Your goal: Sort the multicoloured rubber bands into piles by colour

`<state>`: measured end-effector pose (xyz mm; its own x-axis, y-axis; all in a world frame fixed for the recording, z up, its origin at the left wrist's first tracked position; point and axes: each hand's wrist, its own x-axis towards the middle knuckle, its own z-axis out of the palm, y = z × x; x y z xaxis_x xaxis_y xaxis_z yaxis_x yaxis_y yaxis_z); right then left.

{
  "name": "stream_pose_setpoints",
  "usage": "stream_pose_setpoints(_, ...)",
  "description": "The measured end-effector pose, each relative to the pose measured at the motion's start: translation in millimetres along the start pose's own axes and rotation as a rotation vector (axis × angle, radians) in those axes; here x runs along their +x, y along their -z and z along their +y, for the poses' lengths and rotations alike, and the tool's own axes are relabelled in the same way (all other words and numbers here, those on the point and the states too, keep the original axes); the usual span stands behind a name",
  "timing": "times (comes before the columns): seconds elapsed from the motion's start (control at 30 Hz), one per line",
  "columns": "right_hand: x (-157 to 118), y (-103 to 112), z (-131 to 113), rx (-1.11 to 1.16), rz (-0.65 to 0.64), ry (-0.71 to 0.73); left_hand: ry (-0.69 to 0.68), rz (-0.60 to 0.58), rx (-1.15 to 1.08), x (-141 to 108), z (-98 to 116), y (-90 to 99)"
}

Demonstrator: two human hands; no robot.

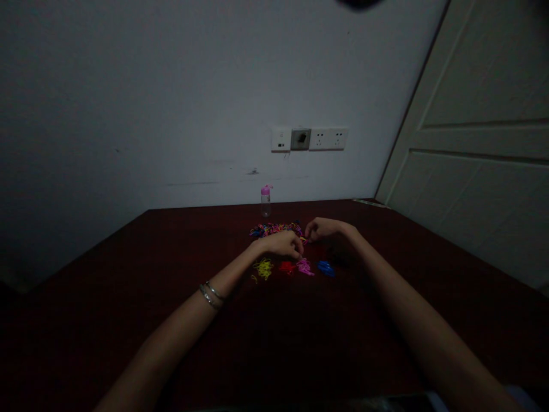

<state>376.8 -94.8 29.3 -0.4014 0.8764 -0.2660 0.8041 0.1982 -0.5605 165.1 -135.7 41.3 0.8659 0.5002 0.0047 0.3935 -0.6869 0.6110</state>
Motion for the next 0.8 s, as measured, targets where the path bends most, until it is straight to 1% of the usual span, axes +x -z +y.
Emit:
stream_pose_setpoints(0.03,1.0,-0.3,1.3,0.003,-0.005,0.012,-0.003,-0.002,-0.01,-0.4,-1.0,0.6)
stream_pose_setpoints(0.1,2.8,-1.3,3.4,0.013,-0.018,0.029,-0.001,0.031,-0.036,-1.6,-4.2,4.0)
stream_pose_setpoints(0.2,4.2,-3.3,4.6,0.022,-0.026,0.032,0.009,0.138,-0.107,-3.3,-13.2,13.0)
stream_pose_setpoints(0.37,2.5,-4.7,3.4,0.032,-0.019,0.034,0.1,0.345,-0.243,-7.2,-43.5,25.4)
stream_pose_setpoints(0.47,1.7,-4.2,5.0,0.04,-0.012,0.024,0.169,0.453,-0.298,-10.7,-64.0,27.8)
stream_pose_setpoints(0.57,2.7,-3.2,9.0,0.024,-0.008,0.041,0.258,0.543,-0.365,-14.5,-77.7,28.6)
stream_pose_setpoints(0.67,3.6,-0.6,12.5,0.021,-0.007,0.048,0.321,0.619,-0.435,-18.3,-83.5,29.8)
stream_pose_setpoints(0.8,-0.8,6.4,9.0,0.06,-0.012,0.075,0.358,0.671,-0.467,-22.9,-85.8,32.3)
